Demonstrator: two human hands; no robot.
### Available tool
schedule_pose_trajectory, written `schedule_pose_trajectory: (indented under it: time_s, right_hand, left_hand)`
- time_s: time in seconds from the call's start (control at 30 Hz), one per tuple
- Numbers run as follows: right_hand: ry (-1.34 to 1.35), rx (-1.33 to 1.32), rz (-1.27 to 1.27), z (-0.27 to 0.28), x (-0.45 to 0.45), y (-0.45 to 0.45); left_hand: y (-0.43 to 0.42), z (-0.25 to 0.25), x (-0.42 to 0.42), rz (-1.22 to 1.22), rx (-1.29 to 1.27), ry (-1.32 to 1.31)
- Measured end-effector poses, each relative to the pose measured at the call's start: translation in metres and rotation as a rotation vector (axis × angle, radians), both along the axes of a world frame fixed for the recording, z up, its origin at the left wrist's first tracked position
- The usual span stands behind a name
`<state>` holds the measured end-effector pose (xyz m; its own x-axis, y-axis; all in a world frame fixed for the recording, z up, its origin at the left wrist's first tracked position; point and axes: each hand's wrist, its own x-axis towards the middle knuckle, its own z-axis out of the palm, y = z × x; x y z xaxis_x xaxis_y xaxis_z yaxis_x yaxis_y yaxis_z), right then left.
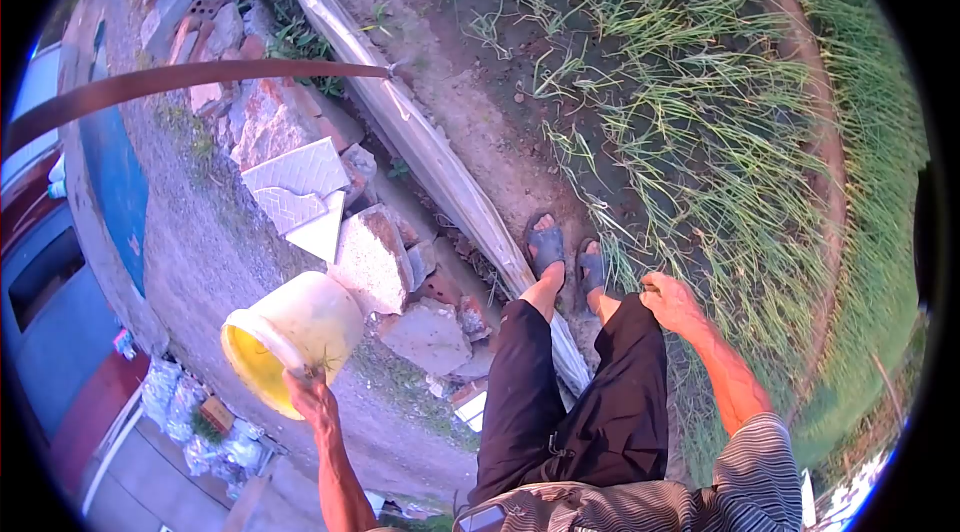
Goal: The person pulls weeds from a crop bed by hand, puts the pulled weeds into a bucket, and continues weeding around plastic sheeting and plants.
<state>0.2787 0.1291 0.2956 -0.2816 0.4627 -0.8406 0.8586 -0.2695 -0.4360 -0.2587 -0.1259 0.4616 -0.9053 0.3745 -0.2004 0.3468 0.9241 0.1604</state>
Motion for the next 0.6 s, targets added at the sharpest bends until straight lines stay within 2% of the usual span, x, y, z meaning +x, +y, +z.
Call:
schedule_pose_trajectory:
  time_s: [0.17, 0.23, 0.3, 0.37, 0.43, 0.47, 0.5, 0.57, 0.6]
  right_hand:
    - [0.084, -0.028, -0.126, 0.028, -0.038, 0.014]
    - [0.199, -0.074, -0.246, 0.039, -0.063, 0.019]
    - [0.364, -0.234, -0.411, 0.067, -0.095, 0.030]
    - [0.509, -0.284, -0.453, 0.092, -0.119, 0.034]
    - [0.666, -0.175, -0.544, 0.112, -0.132, 0.027]
    - [0.655, -0.106, -0.549, 0.126, -0.136, 0.029]
    - [0.647, -0.037, -0.548, 0.138, -0.136, 0.033]
    - [0.672, -0.103, -0.662, 0.160, -0.129, 0.039]
    - [0.677, -0.127, -0.611, 0.173, -0.122, 0.048]
  left_hand:
    - [0.039, 0.060, 0.083, -0.069, -0.044, -0.051]
    - [0.047, 0.079, 0.114, -0.231, 0.009, -0.139]
    - [0.077, 0.105, 0.143, -0.232, -0.126, -0.269]
    - [0.097, 0.122, 0.158, -0.373, -0.124, -0.442]
    - [0.123, 0.121, 0.170, -0.620, -0.100, -0.536]
    - [0.132, 0.118, 0.176, -0.683, -0.200, -0.569]
    - [0.133, 0.106, 0.177, -0.801, -0.100, -0.639]
    - [0.144, 0.086, 0.182, -0.993, -0.124, -0.733]
    - [0.157, 0.078, 0.188, -1.045, -0.032, -0.742]
